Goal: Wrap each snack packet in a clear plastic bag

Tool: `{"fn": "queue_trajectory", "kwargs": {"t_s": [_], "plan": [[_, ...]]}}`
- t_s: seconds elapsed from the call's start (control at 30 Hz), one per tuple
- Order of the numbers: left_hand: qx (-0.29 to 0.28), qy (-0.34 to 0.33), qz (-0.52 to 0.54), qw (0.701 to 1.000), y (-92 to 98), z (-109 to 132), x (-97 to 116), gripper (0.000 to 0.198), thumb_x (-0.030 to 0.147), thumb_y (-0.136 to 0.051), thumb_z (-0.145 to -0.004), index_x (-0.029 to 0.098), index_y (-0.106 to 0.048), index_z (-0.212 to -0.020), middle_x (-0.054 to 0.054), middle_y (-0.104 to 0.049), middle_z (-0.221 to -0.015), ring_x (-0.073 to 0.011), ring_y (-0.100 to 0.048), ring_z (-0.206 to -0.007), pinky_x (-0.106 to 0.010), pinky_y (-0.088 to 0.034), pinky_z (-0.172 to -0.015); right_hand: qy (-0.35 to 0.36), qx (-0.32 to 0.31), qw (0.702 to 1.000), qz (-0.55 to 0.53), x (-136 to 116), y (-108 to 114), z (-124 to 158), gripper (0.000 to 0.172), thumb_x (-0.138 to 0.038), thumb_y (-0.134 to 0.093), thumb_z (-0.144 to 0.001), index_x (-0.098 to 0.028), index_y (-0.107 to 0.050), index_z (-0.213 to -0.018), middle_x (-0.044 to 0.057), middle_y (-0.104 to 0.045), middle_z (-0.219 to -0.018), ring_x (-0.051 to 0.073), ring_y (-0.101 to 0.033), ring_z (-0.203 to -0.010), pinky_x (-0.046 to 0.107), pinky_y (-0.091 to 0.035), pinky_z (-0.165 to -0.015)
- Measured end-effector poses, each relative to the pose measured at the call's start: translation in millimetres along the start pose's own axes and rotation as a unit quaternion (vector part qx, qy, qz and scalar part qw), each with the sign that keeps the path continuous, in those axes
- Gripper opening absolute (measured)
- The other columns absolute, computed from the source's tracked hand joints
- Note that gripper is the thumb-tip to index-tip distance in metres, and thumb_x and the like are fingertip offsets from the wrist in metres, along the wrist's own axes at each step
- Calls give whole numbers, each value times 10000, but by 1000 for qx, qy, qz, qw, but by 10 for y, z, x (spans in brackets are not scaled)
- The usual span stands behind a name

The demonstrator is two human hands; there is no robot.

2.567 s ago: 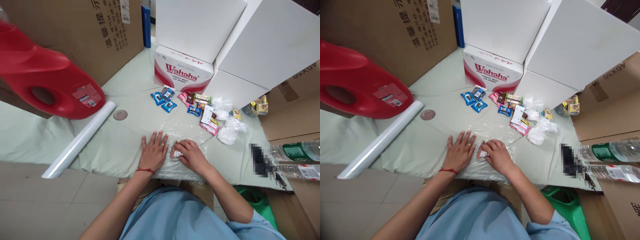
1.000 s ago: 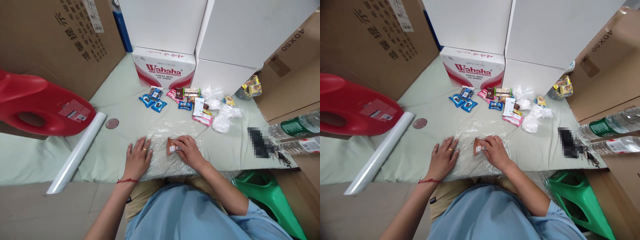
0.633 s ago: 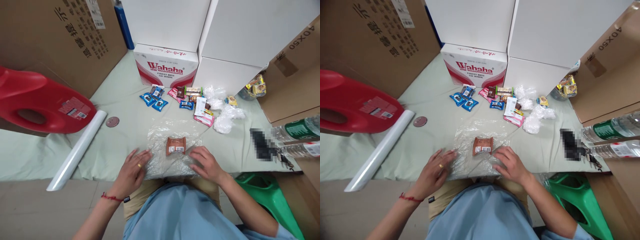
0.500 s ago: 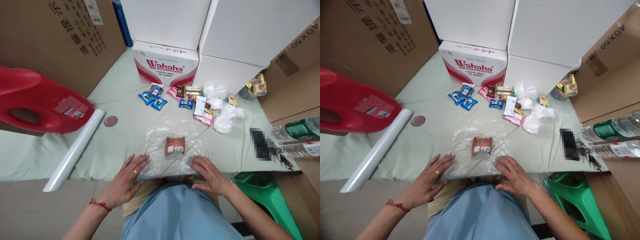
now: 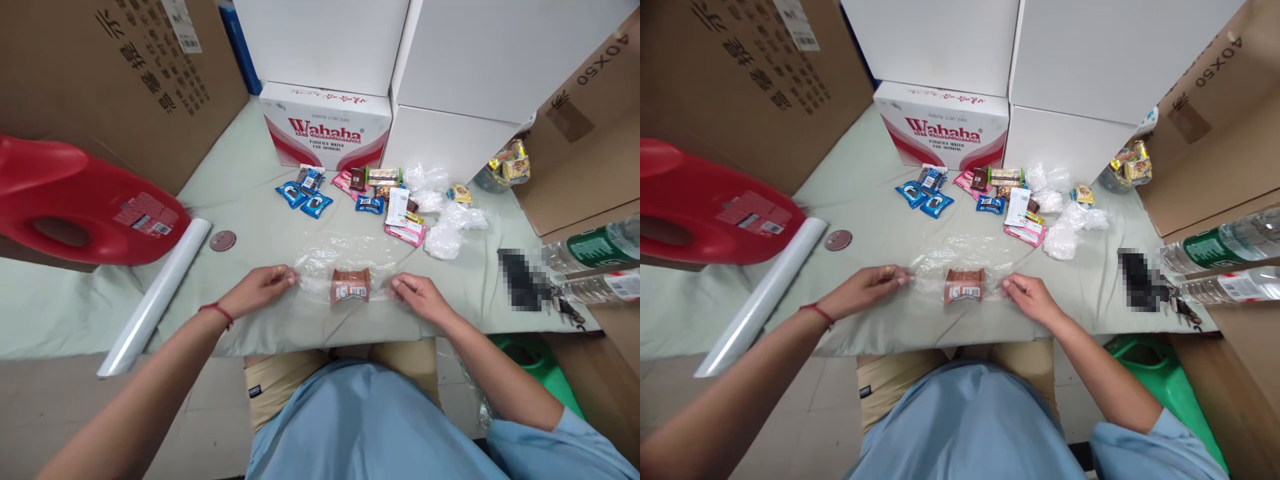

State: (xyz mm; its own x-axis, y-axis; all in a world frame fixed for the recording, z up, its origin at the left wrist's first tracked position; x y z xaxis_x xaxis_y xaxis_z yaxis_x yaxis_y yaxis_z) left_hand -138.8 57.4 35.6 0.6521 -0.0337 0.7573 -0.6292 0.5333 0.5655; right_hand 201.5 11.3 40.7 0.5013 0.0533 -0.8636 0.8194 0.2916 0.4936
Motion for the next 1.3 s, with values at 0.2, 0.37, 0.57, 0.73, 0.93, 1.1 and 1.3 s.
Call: {"fn": "queue_trajectory", "kwargs": {"t_s": [0.2, 0.37, 0.57, 0.73, 0.93, 1.1, 1.3], "plan": [[289, 33, -54, 955, 609, 74, 161, 451, 515, -497, -918, 157, -684, -1118, -122, -675, -1316, -259, -656, -1126, -443, -572, -994, -125, 2, 992, -35, 422, -60, -212, 539, -626, -511, -990, -202, -642, -685, -9, -613, -560, 133, -519, -489, 252, -423, -539], [579, -89, -202, 785, 447, 1206, 895, 234, 264, -575, -964, 245, -650, -1185, -75, -692, -1161, -280, -629, -1192, -490, -556, -1009, -136, 7, 988, -77, 526, -96, -200, 495, -627, -531, -970, -210, -628, -723, 12, -681, -644, 140, -556, -505, 259, -459, -528], [346, -346, -202, 849, -897, 915, 1472, 393, 106, -583, -933, 206, -619, -1312, -77, -779, -1185, -218, -700, -1150, -381, -526, -929, -163, 10, 984, -75, 572, -106, -251, 490, -666, -575, -919, -222, -591, -712, 12, -670, -645, 142, -564, -502, 261, -472, -510], [334, -235, -219, 886, -1173, 187, 1146, 303, 154, -539, -983, 184, -687, -1245, -91, -774, -1264, -247, -694, -1193, -429, -472, -971, -187, -33, 979, -79, 561, -24, -195, 485, -696, -659, -821, -220, -599, -748, 15, -667, -673, 143, -553, -521, 263, -447, -486], [316, -252, -231, 885, -1263, 77, 954, 382, 91, -552, -928, 183, -691, -1272, -88, -756, -1313, -244, -680, -1212, -415, -464, -984, -98, 20, 989, 108, 249, 539, -576, 361, -542, -589, -907, -203, -680, -820, 36, -703, -746, 189, -629, -674, 295, -489, -645], [329, -263, -242, 874, -1339, 116, 888, 434, 92, -522, -939, 189, -680, -1331, -98, -738, -1349, -244, -663, -1254, -413, -456, -1024, 32, 13, 947, 320, -234, 235, -1246, 308, -332, -586, -972, -144, -727, -1171, 148, -731, -1190, 279, -661, -1099, 368, -472, -990], [316, -265, -234, 880, -1387, 106, 837, 475, 100, -515, -943, 179, -650, -1391, -109, -714, -1389, -245, -632, -1304, -413, -458, -1051, 4, -37, 909, 415, -370, -341, -1668, 753, -524, -780, -873, -112, -558, -1463, 224, -669, -1309, 379, -548, -1282, 421, -456, -1024]]}}
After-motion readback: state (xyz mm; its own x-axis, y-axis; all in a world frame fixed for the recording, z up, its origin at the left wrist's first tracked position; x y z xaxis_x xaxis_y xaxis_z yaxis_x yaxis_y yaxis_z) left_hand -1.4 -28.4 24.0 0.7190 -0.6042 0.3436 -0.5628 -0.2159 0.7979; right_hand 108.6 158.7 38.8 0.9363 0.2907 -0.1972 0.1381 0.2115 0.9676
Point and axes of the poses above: each hand's wrist, its own z-axis away from the middle knuckle, its own y-axis out of the back of the hand, x = y × z, the point moved 8 cm from there along -z, towards the middle knuckle
